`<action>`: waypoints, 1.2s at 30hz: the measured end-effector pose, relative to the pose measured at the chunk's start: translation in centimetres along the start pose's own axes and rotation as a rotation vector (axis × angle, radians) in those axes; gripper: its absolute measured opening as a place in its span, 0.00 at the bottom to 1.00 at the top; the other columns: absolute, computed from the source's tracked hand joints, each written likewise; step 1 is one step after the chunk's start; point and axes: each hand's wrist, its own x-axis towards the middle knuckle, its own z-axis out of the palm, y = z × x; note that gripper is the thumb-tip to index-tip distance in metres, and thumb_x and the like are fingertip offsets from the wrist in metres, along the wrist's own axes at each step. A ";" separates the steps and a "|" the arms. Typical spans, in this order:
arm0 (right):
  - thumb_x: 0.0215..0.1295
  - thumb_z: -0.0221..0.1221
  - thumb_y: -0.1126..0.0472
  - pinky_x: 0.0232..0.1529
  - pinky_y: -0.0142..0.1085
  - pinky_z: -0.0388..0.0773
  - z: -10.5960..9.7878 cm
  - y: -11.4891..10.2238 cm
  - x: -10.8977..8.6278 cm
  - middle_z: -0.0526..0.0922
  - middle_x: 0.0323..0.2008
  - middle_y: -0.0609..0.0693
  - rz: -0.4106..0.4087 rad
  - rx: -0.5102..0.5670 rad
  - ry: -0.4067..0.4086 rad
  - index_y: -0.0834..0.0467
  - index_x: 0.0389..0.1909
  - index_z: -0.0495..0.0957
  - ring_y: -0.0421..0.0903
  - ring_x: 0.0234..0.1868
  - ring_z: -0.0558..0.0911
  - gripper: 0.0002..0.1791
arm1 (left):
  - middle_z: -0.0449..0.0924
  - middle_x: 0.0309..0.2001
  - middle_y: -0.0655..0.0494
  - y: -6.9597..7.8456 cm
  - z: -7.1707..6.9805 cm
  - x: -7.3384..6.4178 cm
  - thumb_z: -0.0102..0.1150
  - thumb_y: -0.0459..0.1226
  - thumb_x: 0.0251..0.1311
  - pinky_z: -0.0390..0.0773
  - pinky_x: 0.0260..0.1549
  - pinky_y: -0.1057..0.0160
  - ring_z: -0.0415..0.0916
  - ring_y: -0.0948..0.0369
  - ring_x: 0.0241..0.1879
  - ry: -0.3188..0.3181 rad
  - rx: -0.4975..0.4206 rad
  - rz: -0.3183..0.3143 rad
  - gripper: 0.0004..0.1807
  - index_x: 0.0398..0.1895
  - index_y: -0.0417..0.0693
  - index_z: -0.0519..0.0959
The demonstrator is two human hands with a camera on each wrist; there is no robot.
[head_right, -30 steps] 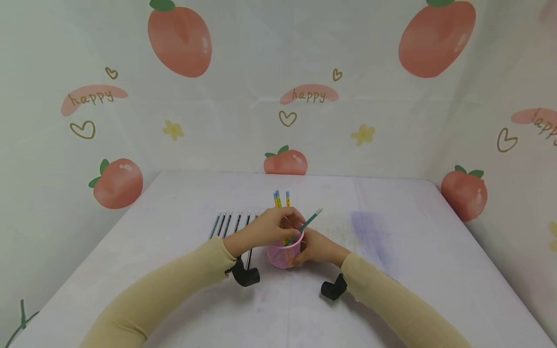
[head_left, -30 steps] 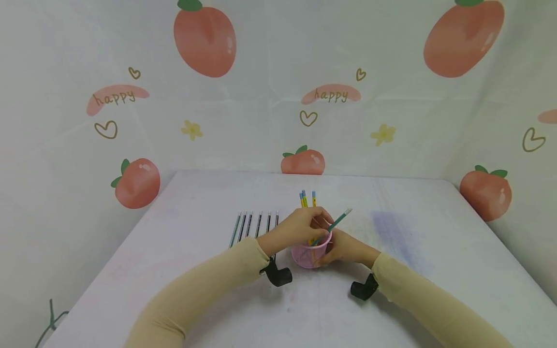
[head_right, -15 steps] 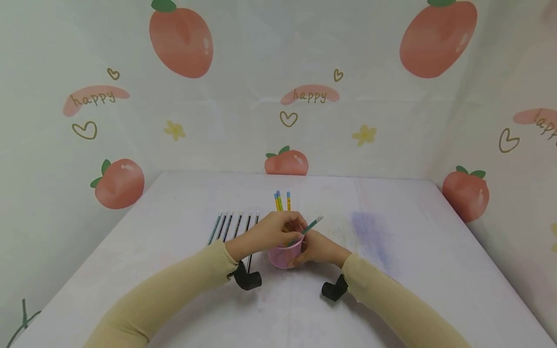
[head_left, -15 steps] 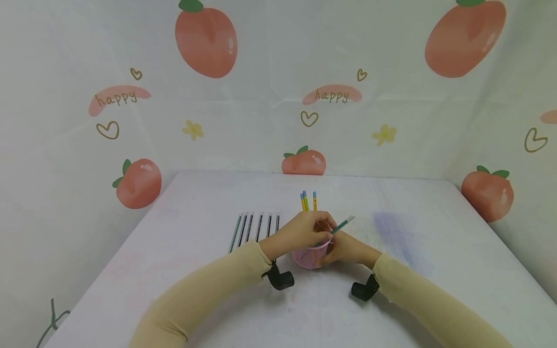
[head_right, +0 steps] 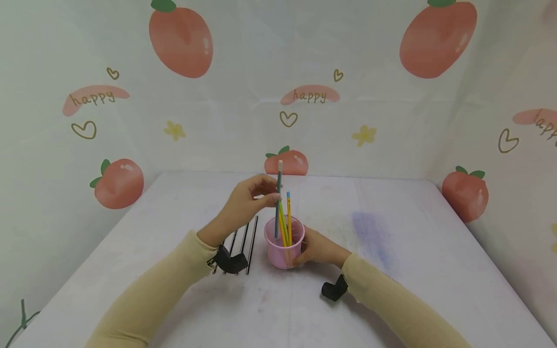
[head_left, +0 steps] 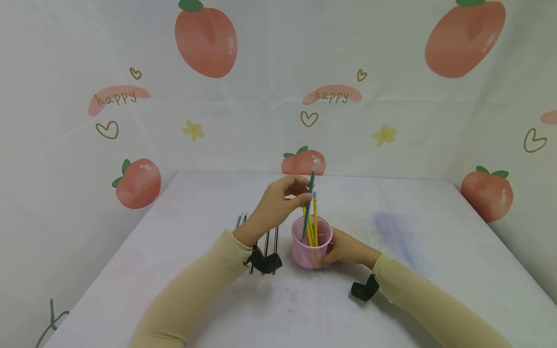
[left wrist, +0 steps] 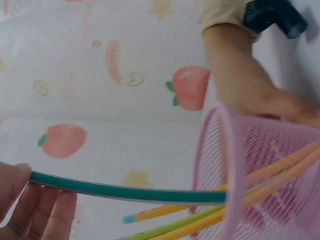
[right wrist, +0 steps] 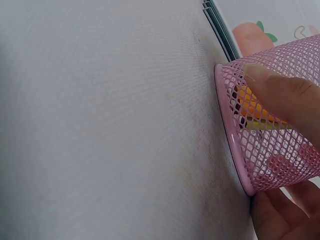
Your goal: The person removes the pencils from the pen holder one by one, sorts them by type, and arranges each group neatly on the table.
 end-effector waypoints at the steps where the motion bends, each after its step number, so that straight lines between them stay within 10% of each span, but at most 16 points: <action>1: 0.46 0.75 0.61 0.63 0.52 0.72 0.0 0.0 0.0 0.70 0.64 0.59 0.001 -0.001 -0.001 0.62 0.72 0.53 0.56 0.63 0.71 0.55 | 0.80 0.40 0.46 0.2 -0.5 0.0 0.60 0.31 0.62 0.84 0.41 0.62 0.82 0.55 0.40 0.025 -0.037 0.010 0.10 0.46 0.39 0.76; 17: 0.44 0.75 0.65 0.64 0.52 0.70 0.2 -0.1 0.1 0.70 0.64 0.58 -0.009 0.011 -0.010 0.62 0.72 0.53 0.54 0.62 0.70 0.55 | 0.73 0.38 0.53 -1.3 -9.0 -0.1 0.58 0.30 0.64 0.85 0.39 0.61 0.80 0.67 0.34 0.222 -0.083 -0.133 0.15 0.53 0.36 0.71; 36: 0.45 0.75 0.65 0.62 0.51 0.73 0.1 -0.1 -0.1 0.69 0.65 0.58 0.017 0.004 -0.002 0.62 0.73 0.51 0.54 0.61 0.71 0.56 | 0.76 0.38 0.44 -10.5 -13.5 -3.4 0.59 0.27 0.61 0.86 0.37 0.59 0.82 0.48 0.38 -0.020 0.103 -0.562 0.40 0.74 0.42 0.52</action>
